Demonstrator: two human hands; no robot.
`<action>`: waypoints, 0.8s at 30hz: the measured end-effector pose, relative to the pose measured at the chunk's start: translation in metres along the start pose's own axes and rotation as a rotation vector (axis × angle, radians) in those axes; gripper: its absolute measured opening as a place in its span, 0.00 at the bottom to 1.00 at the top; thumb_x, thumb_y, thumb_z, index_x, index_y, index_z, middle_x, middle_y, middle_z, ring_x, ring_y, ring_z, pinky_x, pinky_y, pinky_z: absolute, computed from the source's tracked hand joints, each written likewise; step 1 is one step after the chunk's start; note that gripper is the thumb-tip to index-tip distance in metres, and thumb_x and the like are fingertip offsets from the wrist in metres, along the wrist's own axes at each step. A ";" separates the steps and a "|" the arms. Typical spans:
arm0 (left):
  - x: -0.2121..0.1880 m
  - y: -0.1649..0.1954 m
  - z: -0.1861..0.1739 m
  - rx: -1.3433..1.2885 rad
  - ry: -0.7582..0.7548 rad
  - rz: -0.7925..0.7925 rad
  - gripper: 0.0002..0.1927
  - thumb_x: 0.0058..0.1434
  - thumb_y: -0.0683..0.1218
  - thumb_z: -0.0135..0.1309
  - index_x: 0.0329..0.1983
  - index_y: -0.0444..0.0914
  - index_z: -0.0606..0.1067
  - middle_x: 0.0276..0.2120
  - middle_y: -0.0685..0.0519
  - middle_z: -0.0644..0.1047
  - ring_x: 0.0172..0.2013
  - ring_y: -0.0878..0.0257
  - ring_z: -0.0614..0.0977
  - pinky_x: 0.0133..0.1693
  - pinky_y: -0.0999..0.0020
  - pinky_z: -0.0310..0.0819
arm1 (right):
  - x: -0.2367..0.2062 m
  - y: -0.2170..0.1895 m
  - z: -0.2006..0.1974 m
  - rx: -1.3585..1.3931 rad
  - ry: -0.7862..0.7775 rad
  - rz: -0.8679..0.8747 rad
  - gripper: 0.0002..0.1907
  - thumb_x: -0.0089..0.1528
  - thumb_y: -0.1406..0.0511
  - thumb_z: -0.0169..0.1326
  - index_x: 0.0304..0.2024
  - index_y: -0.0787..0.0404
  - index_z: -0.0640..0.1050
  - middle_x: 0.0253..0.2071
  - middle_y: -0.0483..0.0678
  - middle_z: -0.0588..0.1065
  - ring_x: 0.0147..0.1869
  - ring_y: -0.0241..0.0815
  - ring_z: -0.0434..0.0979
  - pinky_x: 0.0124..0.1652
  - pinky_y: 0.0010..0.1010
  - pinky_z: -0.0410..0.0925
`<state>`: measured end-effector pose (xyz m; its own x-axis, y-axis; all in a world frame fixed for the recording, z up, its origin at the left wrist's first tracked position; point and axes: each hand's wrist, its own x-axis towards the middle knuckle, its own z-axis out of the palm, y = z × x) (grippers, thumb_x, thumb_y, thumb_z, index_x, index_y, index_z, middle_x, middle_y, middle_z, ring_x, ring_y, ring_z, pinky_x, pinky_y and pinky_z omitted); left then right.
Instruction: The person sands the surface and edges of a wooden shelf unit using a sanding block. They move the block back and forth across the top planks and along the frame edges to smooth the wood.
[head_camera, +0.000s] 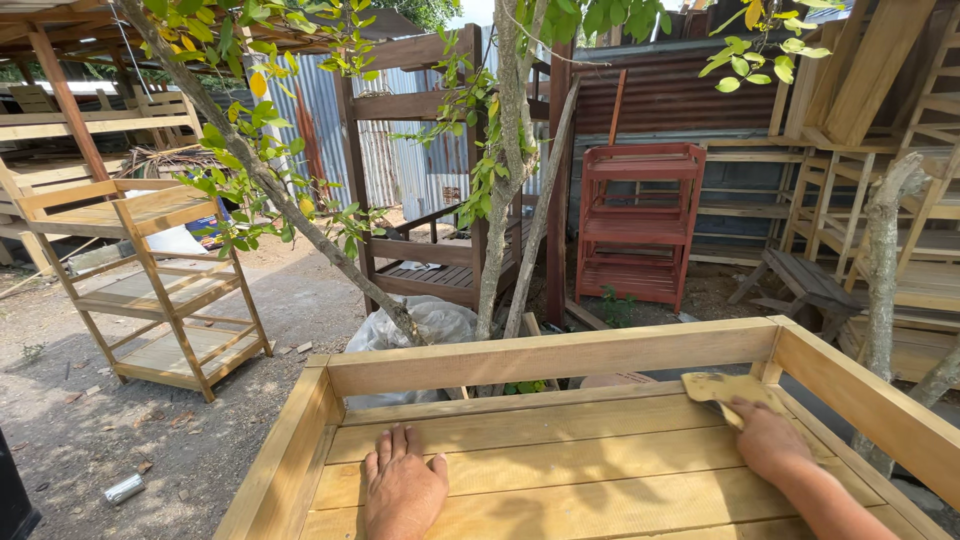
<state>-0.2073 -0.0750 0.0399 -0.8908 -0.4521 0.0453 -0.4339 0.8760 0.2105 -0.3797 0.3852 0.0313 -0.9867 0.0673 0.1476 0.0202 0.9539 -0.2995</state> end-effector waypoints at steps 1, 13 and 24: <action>0.001 0.000 0.000 0.013 -0.017 -0.005 0.39 0.70 0.62 0.37 0.77 0.38 0.49 0.77 0.51 0.50 0.76 0.58 0.46 0.73 0.59 0.36 | 0.006 0.005 -0.004 0.016 0.025 0.075 0.32 0.66 0.65 0.49 0.74 0.45 0.65 0.68 0.52 0.70 0.71 0.53 0.71 0.69 0.41 0.64; 0.003 0.000 0.001 0.039 -0.022 0.010 0.40 0.70 0.64 0.36 0.77 0.36 0.49 0.77 0.49 0.49 0.77 0.57 0.46 0.74 0.58 0.37 | 0.012 -0.015 0.025 -0.030 -0.068 -0.250 0.27 0.66 0.58 0.51 0.69 0.35 0.69 0.74 0.38 0.61 0.79 0.44 0.57 0.73 0.36 0.56; -0.001 0.005 -0.010 0.057 -0.111 -0.001 0.39 0.72 0.63 0.31 0.78 0.36 0.46 0.78 0.48 0.47 0.77 0.56 0.44 0.74 0.57 0.35 | 0.002 -0.047 0.057 0.030 -0.120 -0.563 0.26 0.63 0.60 0.54 0.65 0.36 0.72 0.71 0.35 0.66 0.79 0.45 0.56 0.72 0.37 0.56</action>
<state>-0.2074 -0.0720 0.0509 -0.8985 -0.4343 -0.0642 -0.4389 0.8851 0.1548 -0.3917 0.3242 -0.0077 -0.8554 -0.4840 0.1846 -0.5165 0.8242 -0.2324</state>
